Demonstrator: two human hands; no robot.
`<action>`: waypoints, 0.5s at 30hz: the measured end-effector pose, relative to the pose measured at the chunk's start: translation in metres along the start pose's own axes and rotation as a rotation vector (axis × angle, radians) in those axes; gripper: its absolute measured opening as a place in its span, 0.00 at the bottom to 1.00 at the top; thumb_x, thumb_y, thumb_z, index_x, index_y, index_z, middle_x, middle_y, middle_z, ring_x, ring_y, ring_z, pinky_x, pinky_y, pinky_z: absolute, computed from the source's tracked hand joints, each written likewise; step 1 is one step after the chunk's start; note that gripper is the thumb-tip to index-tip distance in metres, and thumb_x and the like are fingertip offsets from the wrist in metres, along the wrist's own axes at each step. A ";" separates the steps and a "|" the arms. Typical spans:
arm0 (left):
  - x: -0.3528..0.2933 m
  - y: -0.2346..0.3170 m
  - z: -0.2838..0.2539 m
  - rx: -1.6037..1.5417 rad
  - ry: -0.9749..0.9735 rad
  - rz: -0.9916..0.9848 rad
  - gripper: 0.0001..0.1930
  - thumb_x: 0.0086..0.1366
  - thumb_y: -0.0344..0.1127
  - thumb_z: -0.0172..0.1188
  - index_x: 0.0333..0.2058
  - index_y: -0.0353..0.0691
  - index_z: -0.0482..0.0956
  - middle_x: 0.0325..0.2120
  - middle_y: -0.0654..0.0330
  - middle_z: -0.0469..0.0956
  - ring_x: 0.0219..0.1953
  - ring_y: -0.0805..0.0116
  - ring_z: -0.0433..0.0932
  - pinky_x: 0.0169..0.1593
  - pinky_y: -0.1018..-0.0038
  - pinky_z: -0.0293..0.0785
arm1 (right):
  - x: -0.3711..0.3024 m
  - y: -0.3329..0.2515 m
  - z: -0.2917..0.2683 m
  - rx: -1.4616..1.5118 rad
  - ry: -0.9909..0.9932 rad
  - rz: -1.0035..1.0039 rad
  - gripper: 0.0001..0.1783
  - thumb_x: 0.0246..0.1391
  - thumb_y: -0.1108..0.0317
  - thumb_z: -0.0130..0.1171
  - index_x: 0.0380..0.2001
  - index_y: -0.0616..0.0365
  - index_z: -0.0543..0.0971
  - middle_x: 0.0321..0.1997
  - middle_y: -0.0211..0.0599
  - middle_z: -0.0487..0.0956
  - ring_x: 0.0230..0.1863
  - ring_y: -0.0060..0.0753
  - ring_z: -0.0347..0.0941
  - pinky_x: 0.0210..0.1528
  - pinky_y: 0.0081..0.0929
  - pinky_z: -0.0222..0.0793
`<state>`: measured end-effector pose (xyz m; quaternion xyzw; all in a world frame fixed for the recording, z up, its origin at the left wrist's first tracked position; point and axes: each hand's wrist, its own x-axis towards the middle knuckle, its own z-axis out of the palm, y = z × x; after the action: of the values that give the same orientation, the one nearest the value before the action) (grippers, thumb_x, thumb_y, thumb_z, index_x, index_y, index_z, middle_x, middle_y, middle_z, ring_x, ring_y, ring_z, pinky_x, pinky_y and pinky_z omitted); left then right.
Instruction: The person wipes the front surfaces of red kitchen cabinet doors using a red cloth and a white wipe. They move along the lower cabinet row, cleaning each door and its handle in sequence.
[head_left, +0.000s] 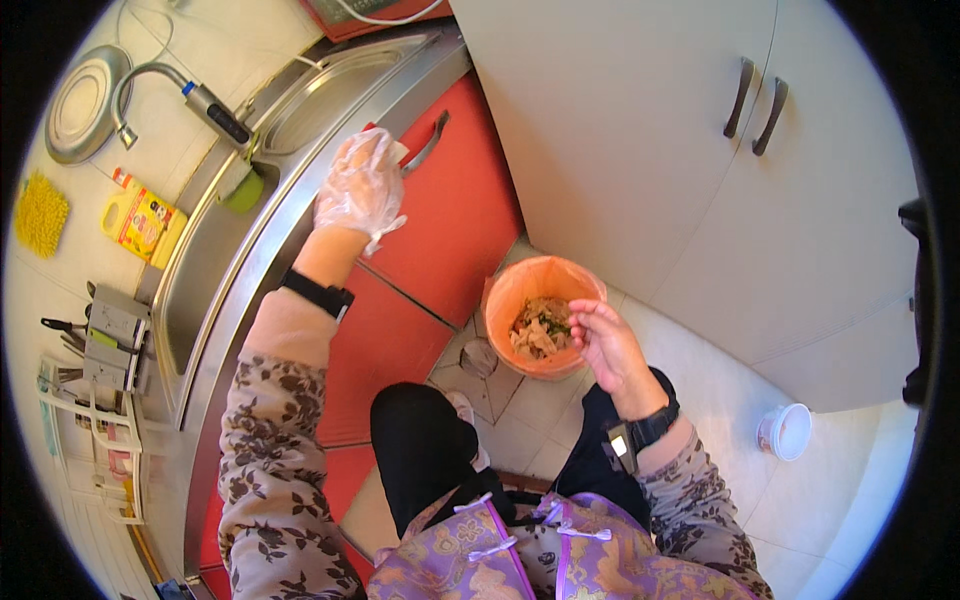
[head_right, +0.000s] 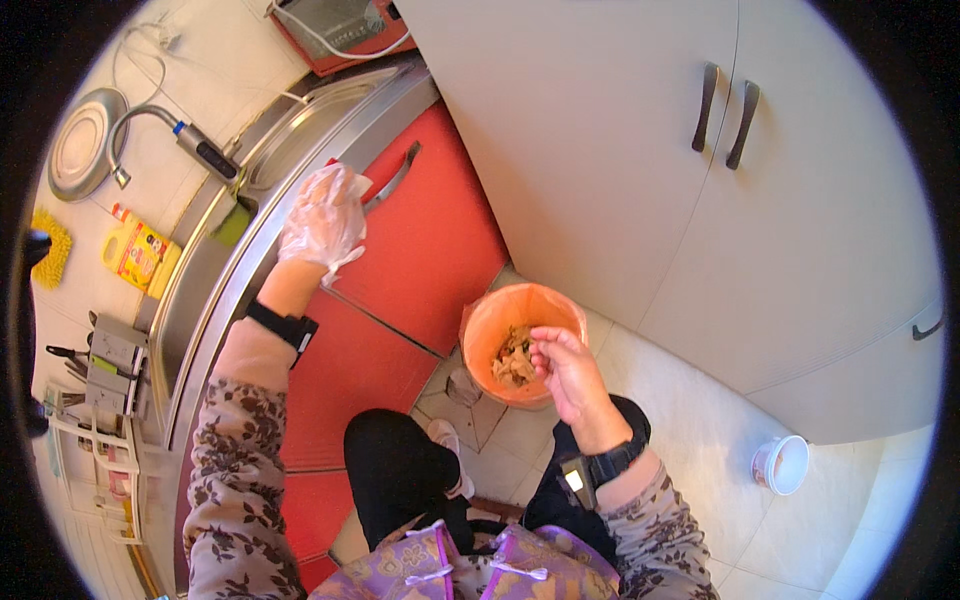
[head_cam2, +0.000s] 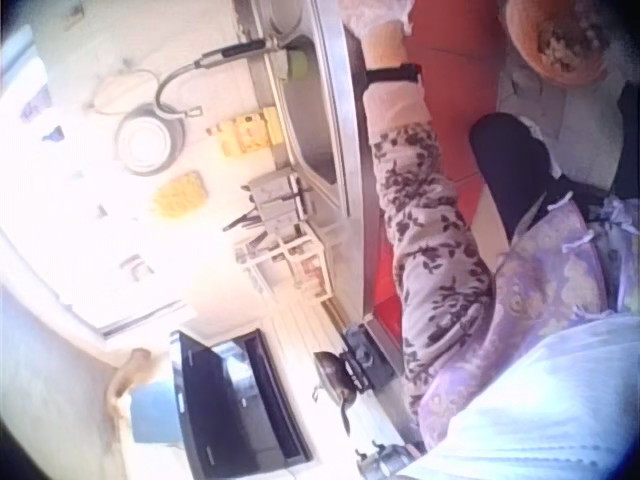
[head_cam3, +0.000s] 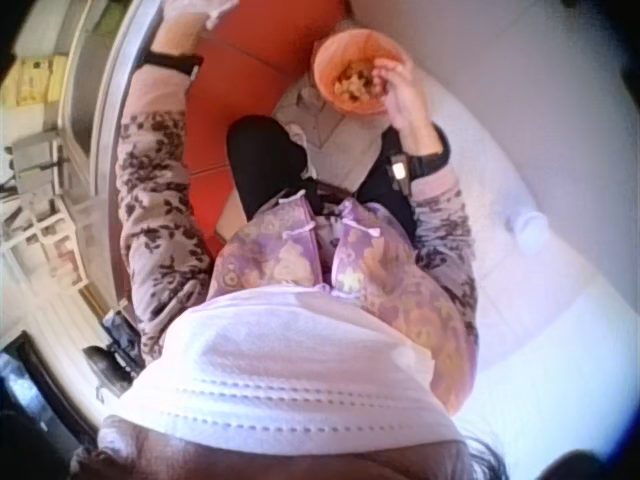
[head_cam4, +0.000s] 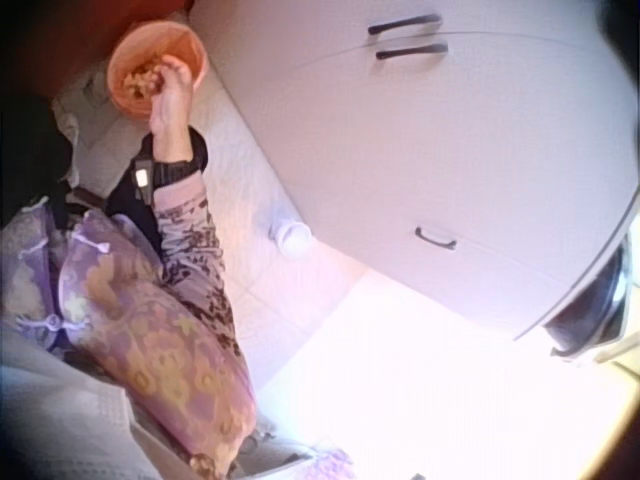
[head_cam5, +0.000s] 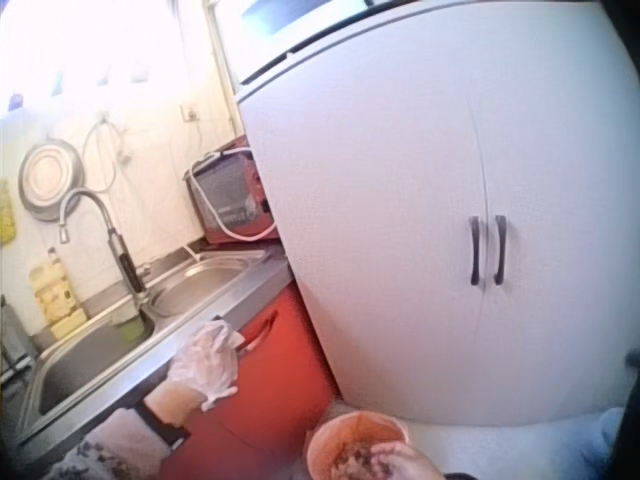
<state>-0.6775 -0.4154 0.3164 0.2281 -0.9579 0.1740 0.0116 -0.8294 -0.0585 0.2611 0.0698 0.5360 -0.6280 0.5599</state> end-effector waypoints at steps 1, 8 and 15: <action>0.006 0.003 -0.001 0.015 -0.034 -0.019 0.26 0.53 0.43 0.64 0.50 0.38 0.79 0.62 0.50 0.65 0.67 0.53 0.59 0.71 0.63 0.50 | -0.009 0.006 0.002 -0.001 0.021 -0.005 0.08 0.60 0.72 0.52 0.42 0.55 0.76 0.34 0.26 0.74 0.33 0.18 0.69 0.37 0.15 0.67; 0.017 0.002 -0.012 0.068 -0.160 0.005 0.26 0.46 0.49 0.69 0.44 0.44 0.84 0.60 0.56 0.67 0.67 0.57 0.57 0.68 0.62 0.52 | -0.048 0.065 0.030 -0.006 0.066 0.072 0.08 0.59 0.73 0.52 0.42 0.54 0.76 0.34 0.27 0.74 0.33 0.19 0.69 0.36 0.16 0.67; 0.012 0.010 -0.020 0.020 -0.136 -0.005 0.16 0.45 0.51 0.69 0.32 0.51 0.87 0.51 0.57 0.71 0.59 0.56 0.64 0.59 0.65 0.66 | -0.037 0.062 0.012 0.065 0.019 0.050 0.08 0.58 0.73 0.54 0.41 0.55 0.76 0.33 0.28 0.75 0.32 0.20 0.69 0.35 0.17 0.68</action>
<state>-0.6940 -0.4053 0.3335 0.2419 -0.9541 0.1679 -0.0553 -0.7614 -0.0314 0.2545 0.1072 0.5188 -0.6301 0.5677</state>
